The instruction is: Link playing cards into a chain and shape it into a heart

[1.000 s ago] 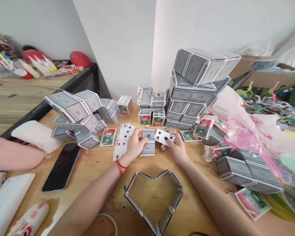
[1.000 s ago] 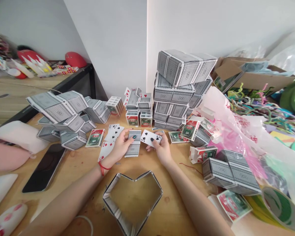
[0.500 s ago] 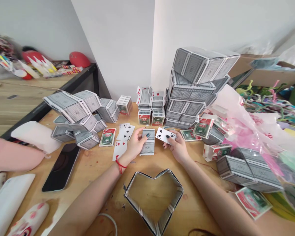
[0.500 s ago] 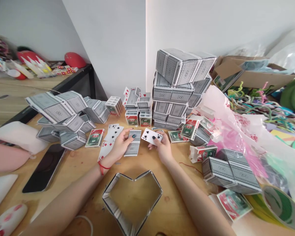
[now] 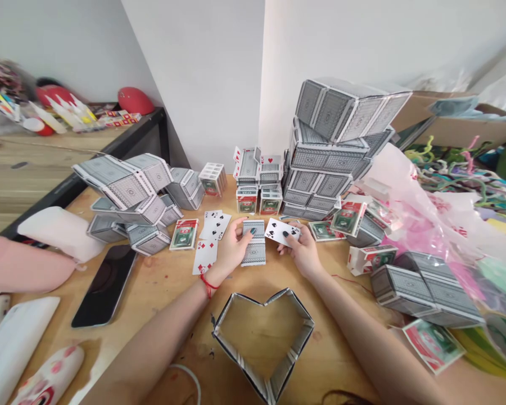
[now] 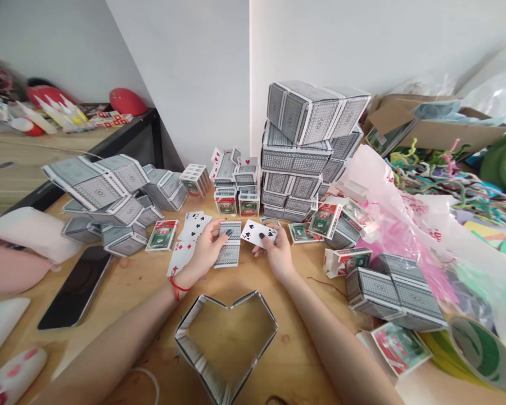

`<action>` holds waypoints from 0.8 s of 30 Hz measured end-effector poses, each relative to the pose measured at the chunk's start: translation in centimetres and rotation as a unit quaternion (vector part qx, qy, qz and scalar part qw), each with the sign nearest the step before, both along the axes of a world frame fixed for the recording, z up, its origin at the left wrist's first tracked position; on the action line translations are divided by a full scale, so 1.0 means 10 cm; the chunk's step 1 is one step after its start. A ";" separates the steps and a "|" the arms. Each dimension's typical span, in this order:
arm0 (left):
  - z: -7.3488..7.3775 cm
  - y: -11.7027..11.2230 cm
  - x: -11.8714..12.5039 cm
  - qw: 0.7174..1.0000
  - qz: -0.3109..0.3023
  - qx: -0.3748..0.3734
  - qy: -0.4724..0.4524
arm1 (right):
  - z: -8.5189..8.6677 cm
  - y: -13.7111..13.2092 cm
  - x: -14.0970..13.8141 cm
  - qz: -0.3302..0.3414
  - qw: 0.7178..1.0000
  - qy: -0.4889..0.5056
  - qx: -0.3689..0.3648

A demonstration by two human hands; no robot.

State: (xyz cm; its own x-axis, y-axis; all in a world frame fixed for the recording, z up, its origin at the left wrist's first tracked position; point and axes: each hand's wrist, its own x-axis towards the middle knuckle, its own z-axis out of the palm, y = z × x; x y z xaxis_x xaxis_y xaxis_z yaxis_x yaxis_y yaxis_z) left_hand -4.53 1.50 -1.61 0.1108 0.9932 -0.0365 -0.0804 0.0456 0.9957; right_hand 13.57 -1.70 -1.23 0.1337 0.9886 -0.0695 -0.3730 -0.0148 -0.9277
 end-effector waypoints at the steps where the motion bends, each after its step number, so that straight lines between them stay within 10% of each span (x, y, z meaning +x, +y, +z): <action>1: 0.00 0.00 0.00 1.000 0.002 0.000 -0.004 | 0.00 0.00 0.00 -0.003 1.000 0.000 0.000; 24: -0.02 0.02 -0.02 0.996 -0.041 0.038 0.068 | -0.04 0.01 0.02 -0.029 0.999 0.027 0.008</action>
